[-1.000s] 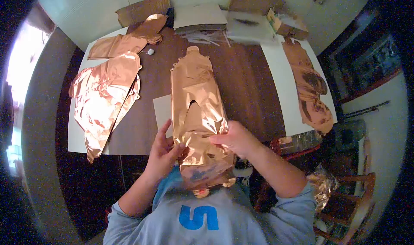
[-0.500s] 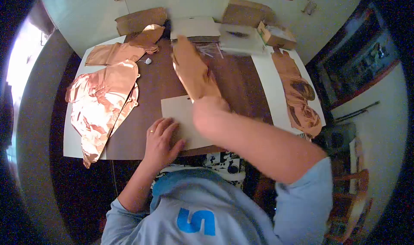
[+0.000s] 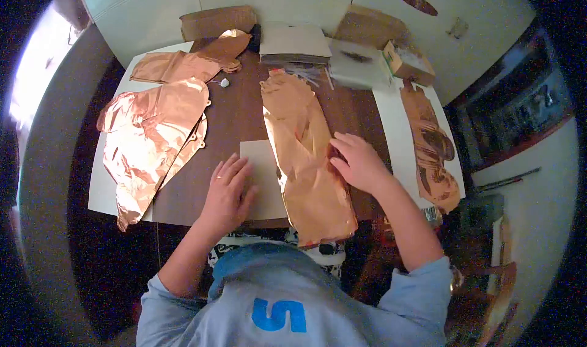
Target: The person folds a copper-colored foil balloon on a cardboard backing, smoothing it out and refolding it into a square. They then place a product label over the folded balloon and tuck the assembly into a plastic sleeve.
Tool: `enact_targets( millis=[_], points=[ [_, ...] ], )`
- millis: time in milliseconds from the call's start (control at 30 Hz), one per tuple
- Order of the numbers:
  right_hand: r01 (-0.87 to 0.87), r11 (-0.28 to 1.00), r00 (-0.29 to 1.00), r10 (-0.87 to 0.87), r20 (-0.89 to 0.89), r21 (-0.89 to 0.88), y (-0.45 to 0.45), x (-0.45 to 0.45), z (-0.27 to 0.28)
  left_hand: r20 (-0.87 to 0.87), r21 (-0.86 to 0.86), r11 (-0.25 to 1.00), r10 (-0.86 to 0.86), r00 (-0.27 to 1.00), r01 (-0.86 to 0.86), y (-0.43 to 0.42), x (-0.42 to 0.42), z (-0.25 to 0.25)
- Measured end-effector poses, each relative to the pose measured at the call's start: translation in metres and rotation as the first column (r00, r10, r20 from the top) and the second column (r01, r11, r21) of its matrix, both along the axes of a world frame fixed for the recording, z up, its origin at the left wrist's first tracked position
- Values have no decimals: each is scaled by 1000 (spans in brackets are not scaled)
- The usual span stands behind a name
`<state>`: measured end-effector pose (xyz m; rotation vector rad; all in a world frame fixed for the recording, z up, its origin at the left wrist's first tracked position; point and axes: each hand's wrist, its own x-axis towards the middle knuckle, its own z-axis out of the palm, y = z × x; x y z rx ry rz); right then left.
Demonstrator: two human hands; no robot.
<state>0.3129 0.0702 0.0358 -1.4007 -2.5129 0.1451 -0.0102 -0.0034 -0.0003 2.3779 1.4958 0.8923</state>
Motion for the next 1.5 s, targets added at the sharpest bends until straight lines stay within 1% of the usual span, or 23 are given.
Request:
enact_targets(
  millis=[33, 133, 167, 300, 433, 500, 600, 633, 733, 767, 867, 900, 1000, 1100, 1200, 1233, 1300, 1333, 1400, 1433, 1500],
  points=[
    [2, 995, 1000, -5, -26, -102, 0, 6, -9, -21, -12, 1000, -9, 1000, 9, 4, 6, 2],
    [9, 1000, 998, -9, -61, -3, 4, 4, -29, -85, -19, 1000, 7, 996, -9, 23, 31, 6],
    [-2, 1000, 998, 1, -70, -14, 6, 2, -31, -132, -72, 997, 8, 991, -17, 30, 37, 8],
    [-31, 999, 994, 27, -110, -39, 5, -16, -32, -273, -17, 1000, 11, 962, -17, 50, 51, -12],
    [-108, 993, 978, 96, -187, -57, -3, -27, -33, -304, 14, 997, -64, 951, 72, 55, 48, -14],
    [-129, 991, 966, 123, -229, -14, -2, -31, -34, -343, 11, 993, -103, 934, 114, 58, 45, -12],
    [-153, 988, 940, 151, -306, 16, 0, -28, -33, -348, -90, 987, -154, 925, 131, 60, 43, -1],
    [-158, 987, 930, 157, -332, 23, 3, -27, -29, -355, -96, 986, -160, 921, 134, 60, 42, -1],
    [-103, 993, 952, 80, -297, -63, 27, -24, 2, -365, -122, 983, -173, 915, 137, 60, 37, 0],
    [-133, 990, 936, 108, -336, -52, 38, -25, 3, -361, -136, 981, -177, 916, 136, 59, 36, 2],
    [-312, 928, 912, 233, -336, -203, 65, -43, 16, -361, -145, 980, -178, 915, 134, 58, 37, 2],
    [-337, 923, 932, 299, -206, -185, 72, -50, 14, -359, -132, 982, -176, 916, 137, 58, 37, 2],
    [-334, 908, 936, 351, 26, -254, 80, -60, 20, -344, -130, 981, -183, 921, 146, 59, 33, 3],
    [-357, 913, 906, 390, 165, -199, 85, -55, 18, -332, -146, 973, -217, 918, 177, 63, 28, 5],
    [-363, 917, 889, 394, 236, -163, 77, -49, 19, -288, -186, 961, -255, 923, 207, 66, 22, 8],
    [-366, 915, 892, 397, 216, -170, 75, -47, 20, -267, -202, 955, -267, 926, 217, 66, 22, 10],
    [-376, 908, 897, 406, 174, -183, 73, -45, 22, -237, -78, 966, -259, 936, 247, 62, 26, 18],
    [-385, 909, 903, 407, 136, -160, 72, -45, 21, -224, -15, 966, -256, 940, 259, 58, 29, 22],
    [-397, 911, 912, 405, 58, -116, 71, -45, 14, -92, -17, 972, -236, 967, 236, 43, 37, 27],
    [-396, 911, 912, 405, 66, -117, 70, -46, 13, -24, -24, 974, -224, 974, 224, 33, 41, 26],
    [-403, 908, 908, 412, 78, -111, 71, -51, 13, -50, 3, 974, -227, 973, 228, 22, 48, 22]
  ],
)
